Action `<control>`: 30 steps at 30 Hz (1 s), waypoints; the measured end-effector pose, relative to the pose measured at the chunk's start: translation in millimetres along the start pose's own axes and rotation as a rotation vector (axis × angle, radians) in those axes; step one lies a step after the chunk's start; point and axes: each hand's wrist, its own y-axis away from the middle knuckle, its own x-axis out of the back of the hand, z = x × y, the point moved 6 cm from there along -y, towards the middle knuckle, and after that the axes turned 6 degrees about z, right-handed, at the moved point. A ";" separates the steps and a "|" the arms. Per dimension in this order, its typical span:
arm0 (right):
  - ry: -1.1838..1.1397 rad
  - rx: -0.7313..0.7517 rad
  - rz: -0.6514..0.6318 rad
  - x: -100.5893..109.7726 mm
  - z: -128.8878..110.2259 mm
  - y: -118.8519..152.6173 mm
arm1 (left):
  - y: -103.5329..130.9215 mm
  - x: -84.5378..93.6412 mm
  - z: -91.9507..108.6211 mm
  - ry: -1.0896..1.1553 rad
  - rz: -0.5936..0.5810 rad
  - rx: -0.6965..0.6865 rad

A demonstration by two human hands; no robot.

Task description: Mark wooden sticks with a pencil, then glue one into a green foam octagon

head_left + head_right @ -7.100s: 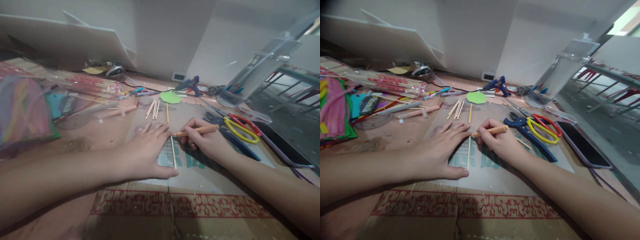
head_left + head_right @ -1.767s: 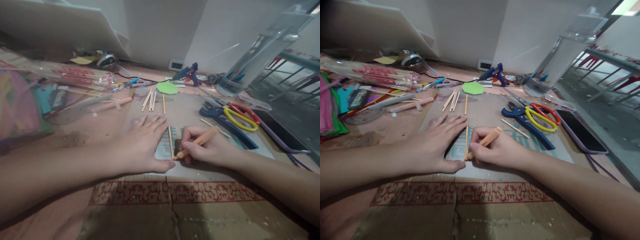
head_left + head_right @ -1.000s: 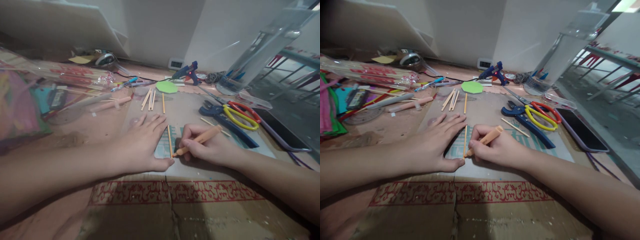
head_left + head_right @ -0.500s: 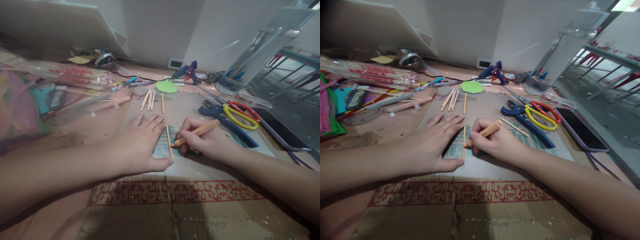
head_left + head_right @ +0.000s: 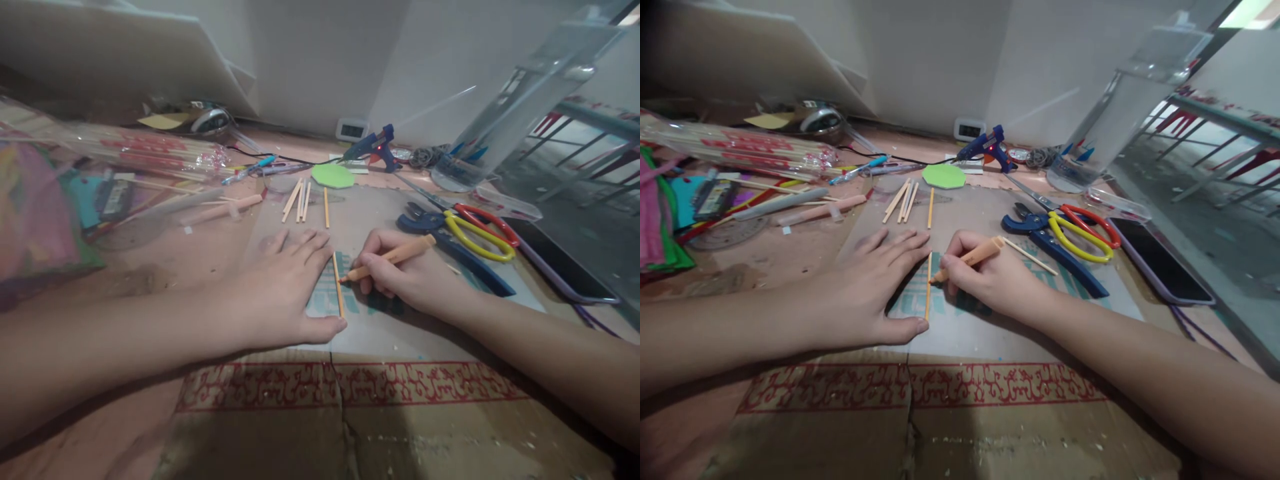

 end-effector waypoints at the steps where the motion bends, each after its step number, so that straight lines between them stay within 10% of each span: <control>1: -0.001 0.000 0.004 0.3 0.0 -0.4 | -0.1 -0.2 -0.1 -0.001 0.003 -0.001; 30: 0.039 0.010 0.061 7.1 4.3 -9.9 | -0.6 -1.3 -1.4 0.060 0.015 -0.022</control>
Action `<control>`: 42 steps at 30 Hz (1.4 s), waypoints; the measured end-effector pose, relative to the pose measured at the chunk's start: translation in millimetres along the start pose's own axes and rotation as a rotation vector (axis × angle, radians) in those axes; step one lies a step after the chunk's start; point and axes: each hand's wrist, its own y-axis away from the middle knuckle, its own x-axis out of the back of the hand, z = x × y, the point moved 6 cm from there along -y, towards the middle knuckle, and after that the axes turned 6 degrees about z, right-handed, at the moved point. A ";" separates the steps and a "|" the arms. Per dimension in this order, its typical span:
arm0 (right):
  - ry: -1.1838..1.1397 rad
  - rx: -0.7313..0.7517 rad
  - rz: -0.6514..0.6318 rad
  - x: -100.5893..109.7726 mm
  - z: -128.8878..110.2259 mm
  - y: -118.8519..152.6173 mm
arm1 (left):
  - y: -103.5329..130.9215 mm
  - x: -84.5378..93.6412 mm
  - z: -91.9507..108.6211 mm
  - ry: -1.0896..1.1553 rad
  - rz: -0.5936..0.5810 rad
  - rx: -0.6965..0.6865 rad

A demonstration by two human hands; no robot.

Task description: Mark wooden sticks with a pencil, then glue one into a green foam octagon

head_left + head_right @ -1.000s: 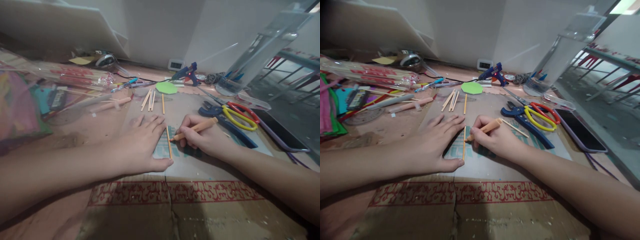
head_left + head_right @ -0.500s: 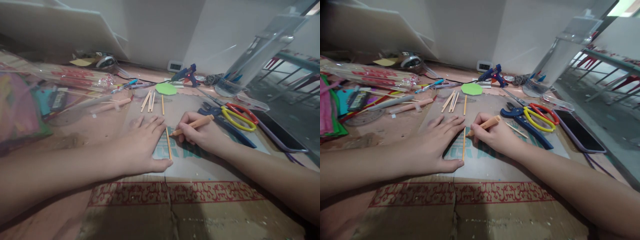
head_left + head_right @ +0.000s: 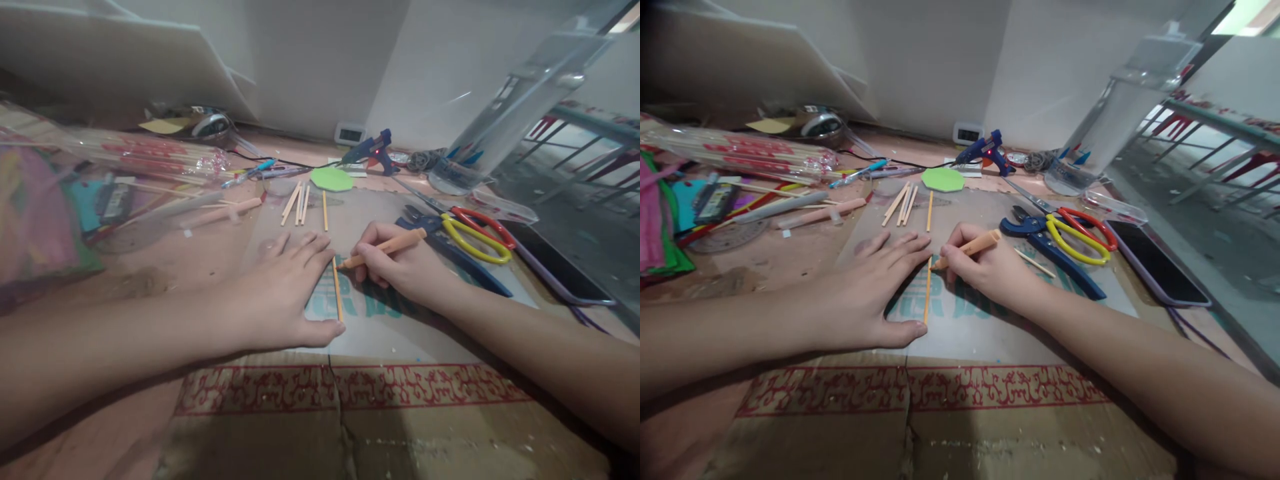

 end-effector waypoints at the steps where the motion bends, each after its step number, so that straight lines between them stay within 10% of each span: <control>1: 0.001 -0.006 0.007 0.1 0.0 -0.6 | 0.3 0.4 0.1 0.005 0.000 0.000; 42: 0.014 -0.032 0.054 0.9 0.8 -4.9 | 2.2 2.5 3.0 0.045 -0.024 0.001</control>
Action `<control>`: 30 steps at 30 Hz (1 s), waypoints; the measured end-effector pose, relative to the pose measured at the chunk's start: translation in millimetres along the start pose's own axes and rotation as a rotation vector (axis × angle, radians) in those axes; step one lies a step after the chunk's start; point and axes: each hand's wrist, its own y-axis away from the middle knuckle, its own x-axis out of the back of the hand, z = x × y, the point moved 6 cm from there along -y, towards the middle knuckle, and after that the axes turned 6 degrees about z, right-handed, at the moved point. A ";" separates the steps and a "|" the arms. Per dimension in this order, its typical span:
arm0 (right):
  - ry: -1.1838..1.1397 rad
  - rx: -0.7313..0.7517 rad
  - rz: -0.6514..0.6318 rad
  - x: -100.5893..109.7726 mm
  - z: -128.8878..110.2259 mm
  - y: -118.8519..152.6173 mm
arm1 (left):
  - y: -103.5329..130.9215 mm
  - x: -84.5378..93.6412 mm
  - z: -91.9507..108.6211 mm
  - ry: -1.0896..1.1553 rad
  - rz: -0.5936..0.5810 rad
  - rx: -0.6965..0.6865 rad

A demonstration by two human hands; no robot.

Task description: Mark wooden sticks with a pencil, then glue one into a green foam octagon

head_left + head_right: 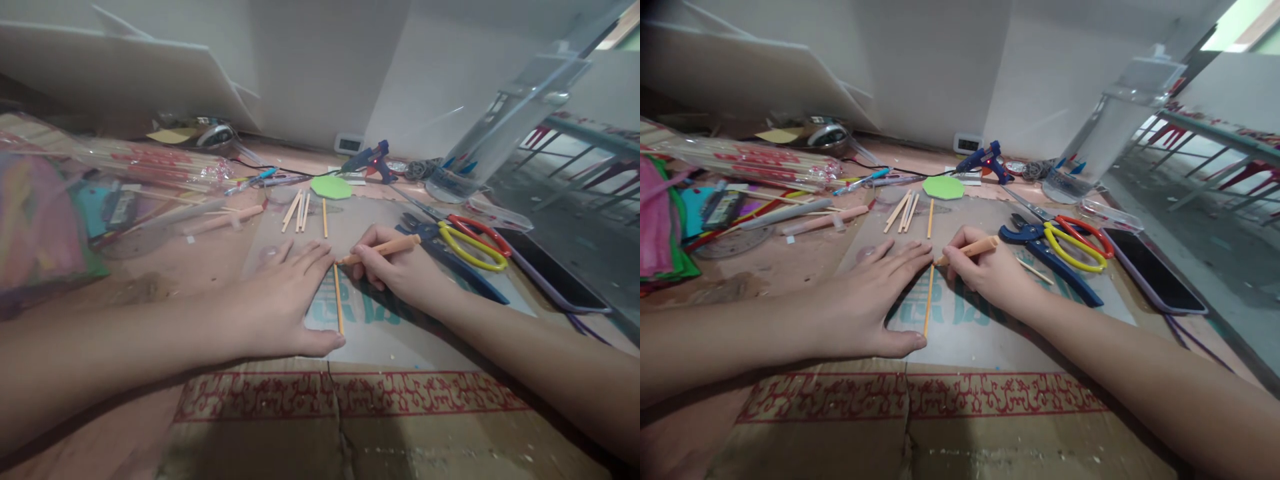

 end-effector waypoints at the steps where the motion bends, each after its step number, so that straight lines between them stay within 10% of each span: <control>1: -0.003 0.003 0.000 0.0 -0.2 -0.1 | 0.9 1.6 0.2 -0.001 0.026 -0.002; 30: -0.009 -0.002 0.000 -0.1 -0.4 0.0 | 9.3 5.8 10.8 -0.097 0.130 -0.131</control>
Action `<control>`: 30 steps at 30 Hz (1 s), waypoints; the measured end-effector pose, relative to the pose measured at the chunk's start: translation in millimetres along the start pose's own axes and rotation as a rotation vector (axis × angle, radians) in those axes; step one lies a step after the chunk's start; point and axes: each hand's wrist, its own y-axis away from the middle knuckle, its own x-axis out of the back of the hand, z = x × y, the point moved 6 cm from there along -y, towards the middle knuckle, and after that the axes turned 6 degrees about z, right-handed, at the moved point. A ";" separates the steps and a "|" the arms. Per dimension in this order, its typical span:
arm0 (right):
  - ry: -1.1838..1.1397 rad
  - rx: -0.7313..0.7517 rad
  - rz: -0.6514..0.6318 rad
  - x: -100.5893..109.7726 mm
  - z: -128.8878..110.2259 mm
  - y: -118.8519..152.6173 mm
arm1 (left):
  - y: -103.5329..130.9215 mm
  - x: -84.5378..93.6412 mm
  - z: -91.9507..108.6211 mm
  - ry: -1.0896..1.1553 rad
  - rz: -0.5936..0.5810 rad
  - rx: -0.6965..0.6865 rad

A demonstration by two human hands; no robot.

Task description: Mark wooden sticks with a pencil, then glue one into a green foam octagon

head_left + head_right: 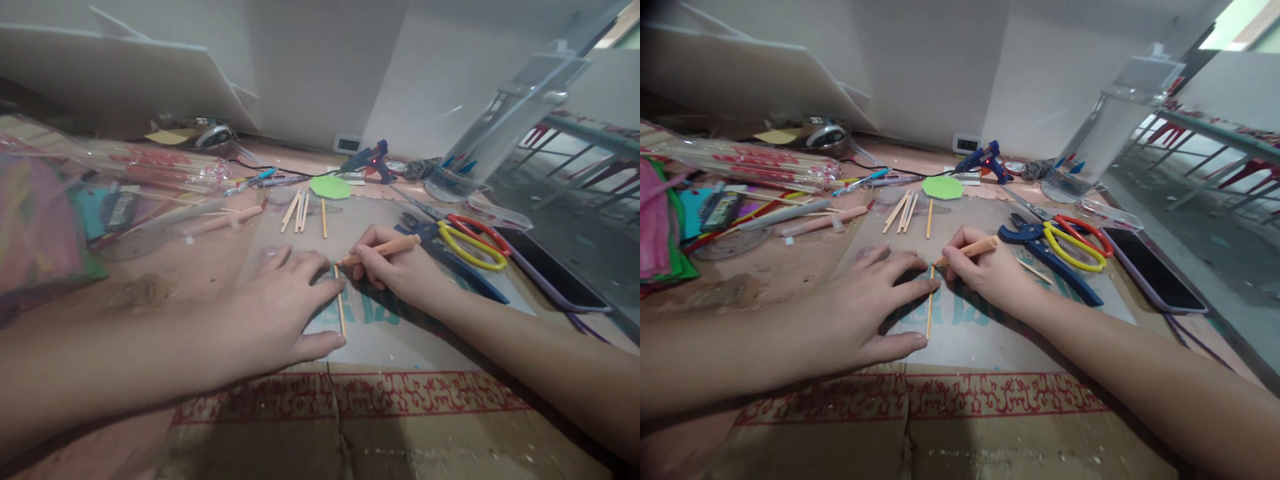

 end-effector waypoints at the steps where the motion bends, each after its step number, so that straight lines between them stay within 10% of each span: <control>1: 0.003 0.011 -0.007 0.2 -0.8 0.3 | -0.1 0.2 0.0 -0.002 0.001 0.002; 30: 0.022 -0.007 0.000 2.7 -3.6 2.5 | -2.7 0.6 0.7 -0.012 -0.034 0.009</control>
